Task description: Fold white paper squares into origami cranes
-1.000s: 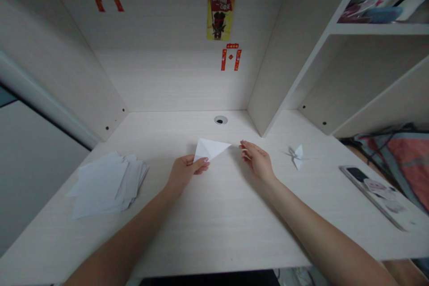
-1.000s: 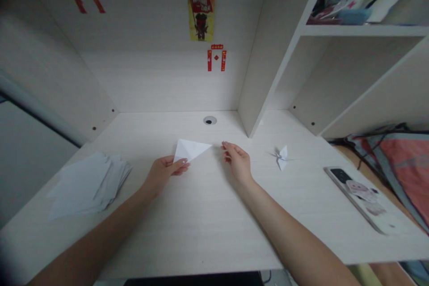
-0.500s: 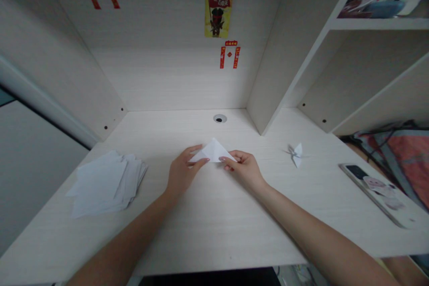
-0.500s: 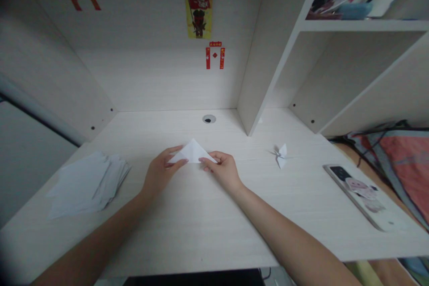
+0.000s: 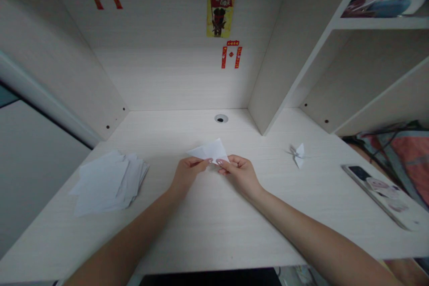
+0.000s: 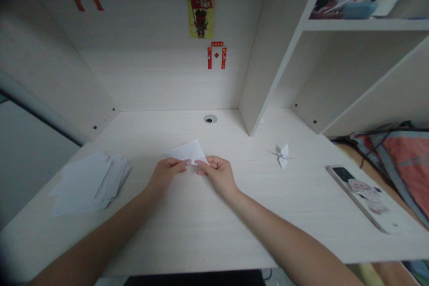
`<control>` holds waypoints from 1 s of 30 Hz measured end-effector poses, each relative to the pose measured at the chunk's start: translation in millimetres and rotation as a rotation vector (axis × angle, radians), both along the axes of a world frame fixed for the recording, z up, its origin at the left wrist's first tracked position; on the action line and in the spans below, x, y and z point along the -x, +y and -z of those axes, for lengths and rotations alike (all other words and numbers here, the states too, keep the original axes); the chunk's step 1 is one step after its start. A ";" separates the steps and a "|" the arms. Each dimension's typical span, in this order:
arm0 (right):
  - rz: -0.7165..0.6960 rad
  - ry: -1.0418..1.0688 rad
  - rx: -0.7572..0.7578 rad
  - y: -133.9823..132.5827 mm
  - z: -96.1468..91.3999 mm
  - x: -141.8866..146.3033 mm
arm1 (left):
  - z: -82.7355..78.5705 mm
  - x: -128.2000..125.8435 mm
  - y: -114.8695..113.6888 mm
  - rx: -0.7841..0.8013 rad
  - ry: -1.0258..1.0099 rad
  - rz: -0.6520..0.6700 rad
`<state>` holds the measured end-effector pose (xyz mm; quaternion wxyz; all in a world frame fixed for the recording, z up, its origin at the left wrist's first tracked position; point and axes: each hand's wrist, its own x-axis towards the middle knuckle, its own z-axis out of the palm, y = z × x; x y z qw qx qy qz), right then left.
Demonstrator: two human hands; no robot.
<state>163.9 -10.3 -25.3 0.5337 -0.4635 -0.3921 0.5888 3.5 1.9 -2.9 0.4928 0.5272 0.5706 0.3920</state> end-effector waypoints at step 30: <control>0.155 -0.033 -0.059 9.4 -10.0 -21.3 | -8.5 25.6 16.3 0.000 -0.336 -0.230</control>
